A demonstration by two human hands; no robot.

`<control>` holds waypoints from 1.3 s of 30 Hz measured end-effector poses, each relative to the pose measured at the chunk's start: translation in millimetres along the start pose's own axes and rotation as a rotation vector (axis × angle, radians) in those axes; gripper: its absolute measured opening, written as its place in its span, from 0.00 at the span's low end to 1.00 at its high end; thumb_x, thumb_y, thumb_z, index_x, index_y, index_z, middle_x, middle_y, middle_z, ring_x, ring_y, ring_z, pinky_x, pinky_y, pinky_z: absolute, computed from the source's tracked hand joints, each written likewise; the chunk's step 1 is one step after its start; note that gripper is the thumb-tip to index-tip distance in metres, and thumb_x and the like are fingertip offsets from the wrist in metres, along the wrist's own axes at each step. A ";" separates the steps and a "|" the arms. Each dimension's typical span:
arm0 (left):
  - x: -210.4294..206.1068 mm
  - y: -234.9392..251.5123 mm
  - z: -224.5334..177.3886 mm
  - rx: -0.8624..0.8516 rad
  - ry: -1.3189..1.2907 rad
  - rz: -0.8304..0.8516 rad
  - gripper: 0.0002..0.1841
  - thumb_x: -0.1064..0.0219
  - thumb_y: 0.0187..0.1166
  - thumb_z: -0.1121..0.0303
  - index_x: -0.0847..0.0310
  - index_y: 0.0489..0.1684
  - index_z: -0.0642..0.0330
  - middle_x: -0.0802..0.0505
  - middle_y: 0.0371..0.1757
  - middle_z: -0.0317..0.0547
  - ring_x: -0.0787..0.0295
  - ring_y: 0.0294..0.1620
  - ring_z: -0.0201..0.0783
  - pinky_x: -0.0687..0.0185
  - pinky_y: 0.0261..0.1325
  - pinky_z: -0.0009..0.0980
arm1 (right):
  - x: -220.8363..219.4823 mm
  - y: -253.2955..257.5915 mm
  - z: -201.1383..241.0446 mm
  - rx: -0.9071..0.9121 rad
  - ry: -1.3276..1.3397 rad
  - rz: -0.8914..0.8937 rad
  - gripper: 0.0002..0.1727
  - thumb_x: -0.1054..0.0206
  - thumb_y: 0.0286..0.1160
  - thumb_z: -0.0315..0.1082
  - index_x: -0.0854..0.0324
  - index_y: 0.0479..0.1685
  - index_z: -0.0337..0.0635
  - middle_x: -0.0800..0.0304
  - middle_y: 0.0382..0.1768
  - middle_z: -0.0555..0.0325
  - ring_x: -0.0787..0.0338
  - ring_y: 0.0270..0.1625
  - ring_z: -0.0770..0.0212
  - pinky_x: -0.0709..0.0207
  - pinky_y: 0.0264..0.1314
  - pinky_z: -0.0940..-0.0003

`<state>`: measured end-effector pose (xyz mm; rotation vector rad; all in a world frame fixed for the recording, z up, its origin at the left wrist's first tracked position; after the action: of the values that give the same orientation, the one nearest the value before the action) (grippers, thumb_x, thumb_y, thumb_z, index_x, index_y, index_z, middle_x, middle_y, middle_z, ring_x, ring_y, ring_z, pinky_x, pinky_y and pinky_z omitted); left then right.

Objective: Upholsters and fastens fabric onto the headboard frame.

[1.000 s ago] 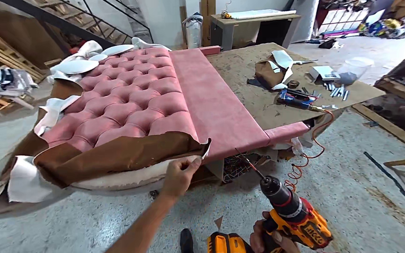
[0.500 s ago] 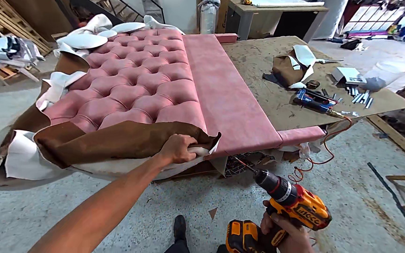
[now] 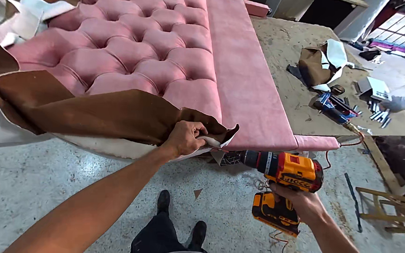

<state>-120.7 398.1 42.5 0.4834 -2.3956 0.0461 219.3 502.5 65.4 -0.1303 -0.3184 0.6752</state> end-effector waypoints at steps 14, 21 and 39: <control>-3.3 3.5 7.6 -0.086 -0.028 -0.036 0.08 0.23 0.59 0.64 0.07 0.35 0.45 0.21 0.15 0.27 0.32 0.16 0.27 0.35 0.23 0.33 | -1.9 40.2 56.4 0.008 -0.395 0.069 0.16 0.21 0.50 0.39 0.11 0.42 0.53 0.07 0.28 0.58 0.10 0.23 0.59 0.14 0.25 0.64; -3.8 4.1 7.3 -0.128 -0.023 -0.055 0.08 0.25 0.59 0.64 0.07 0.35 0.47 0.19 0.16 0.28 0.29 0.18 0.27 0.32 0.24 0.35 | -10.8 43.8 80.5 0.100 -0.507 0.091 0.19 0.21 0.49 0.41 0.12 0.46 0.57 0.06 0.32 0.65 0.08 0.25 0.63 0.11 0.26 0.65; 0.8 8.7 5.4 -0.060 -0.048 0.096 0.06 0.26 0.67 0.66 0.08 0.37 0.46 0.17 0.18 0.29 0.27 0.20 0.30 0.30 0.29 0.38 | -70.5 79.4 188.1 0.293 -1.292 0.374 0.17 0.23 0.47 0.55 0.16 0.37 0.67 0.13 0.27 0.79 0.12 0.32 0.78 0.18 0.29 0.66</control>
<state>-127.7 405.0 39.7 0.3448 -2.4588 0.0049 58.3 522.4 207.9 0.5757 -1.4476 1.1095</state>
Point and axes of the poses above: each hand's wrist, its own y-axis towards the middle knuckle, its own x-axis out of the back of the hand, z = x × y, the point moved 5 cm from there along y, towards the middle knuckle
